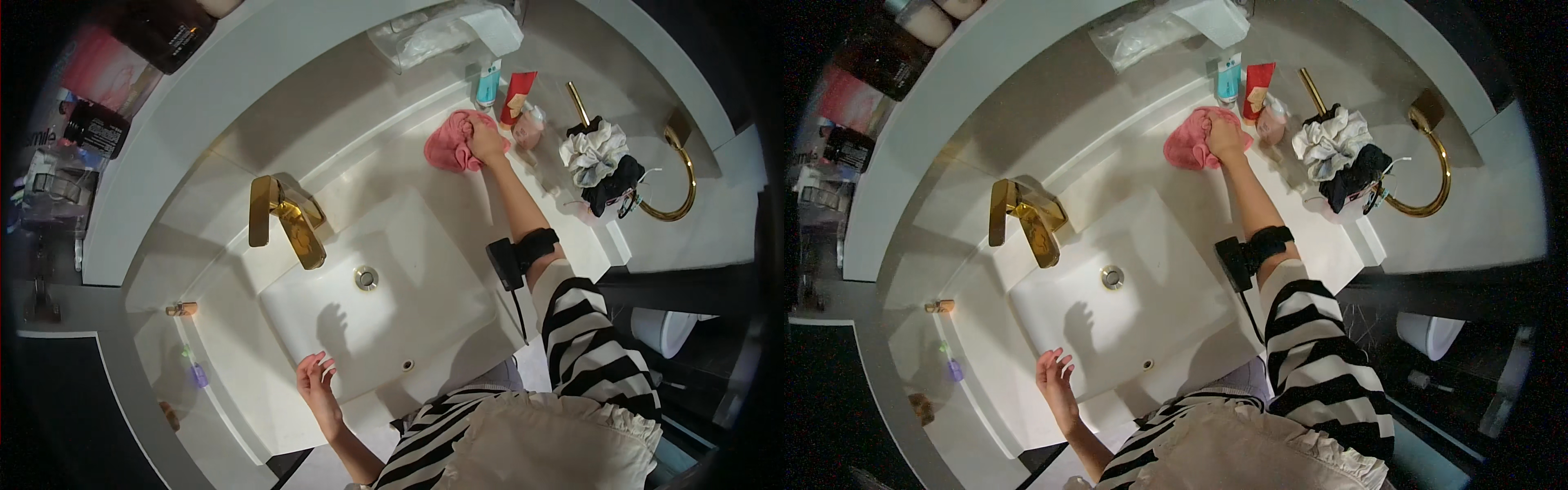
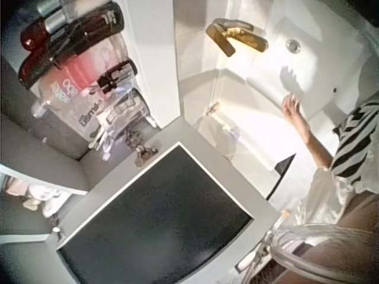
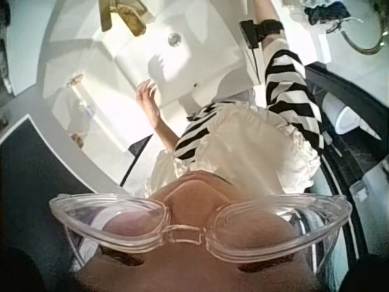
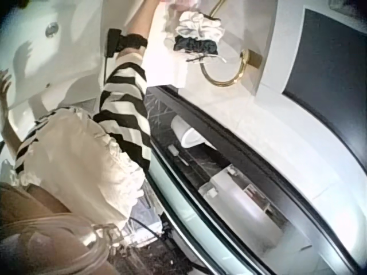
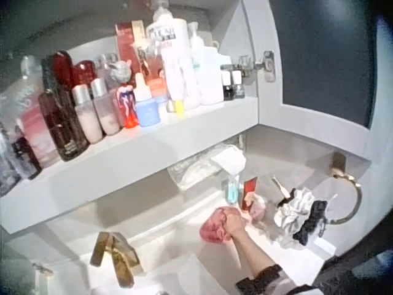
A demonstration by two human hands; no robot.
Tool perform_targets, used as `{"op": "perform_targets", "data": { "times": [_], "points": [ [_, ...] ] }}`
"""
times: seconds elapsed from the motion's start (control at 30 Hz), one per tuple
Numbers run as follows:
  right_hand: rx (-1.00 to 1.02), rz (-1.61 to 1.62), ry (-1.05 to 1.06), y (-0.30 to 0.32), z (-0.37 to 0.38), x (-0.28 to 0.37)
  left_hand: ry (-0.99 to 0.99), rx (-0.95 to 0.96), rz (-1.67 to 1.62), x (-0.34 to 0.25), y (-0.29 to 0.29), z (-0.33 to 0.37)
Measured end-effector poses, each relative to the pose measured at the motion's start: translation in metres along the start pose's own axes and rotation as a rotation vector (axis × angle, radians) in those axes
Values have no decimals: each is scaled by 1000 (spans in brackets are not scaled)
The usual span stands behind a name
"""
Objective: Cleaning the bathroom sink and faucet with a pink cloth.
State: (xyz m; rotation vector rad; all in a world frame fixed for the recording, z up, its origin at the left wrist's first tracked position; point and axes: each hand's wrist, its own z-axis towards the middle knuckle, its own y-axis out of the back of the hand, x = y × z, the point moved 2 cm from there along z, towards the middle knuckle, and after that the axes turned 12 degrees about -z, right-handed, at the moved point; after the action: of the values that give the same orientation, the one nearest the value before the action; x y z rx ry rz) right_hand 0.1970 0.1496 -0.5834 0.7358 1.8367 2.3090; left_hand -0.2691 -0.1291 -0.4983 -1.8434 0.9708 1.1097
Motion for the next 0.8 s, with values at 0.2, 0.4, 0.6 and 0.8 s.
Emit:
{"op": "perform_targets", "data": {
  "times": [0.2,0.4,0.6,0.8],
  "points": [
    [-395,-134,-14,-2,-40,69,3,-22,-51,-1,8,6],
    [-402,27,307,-53,-90,168,39,-50,-102,13,21,14],
    [-269,434,403,-90,-137,260,92,-48,-95,25,19,24],
    [-224,401,523,-63,-133,247,40,19,-35,14,12,19]
  ]
}}
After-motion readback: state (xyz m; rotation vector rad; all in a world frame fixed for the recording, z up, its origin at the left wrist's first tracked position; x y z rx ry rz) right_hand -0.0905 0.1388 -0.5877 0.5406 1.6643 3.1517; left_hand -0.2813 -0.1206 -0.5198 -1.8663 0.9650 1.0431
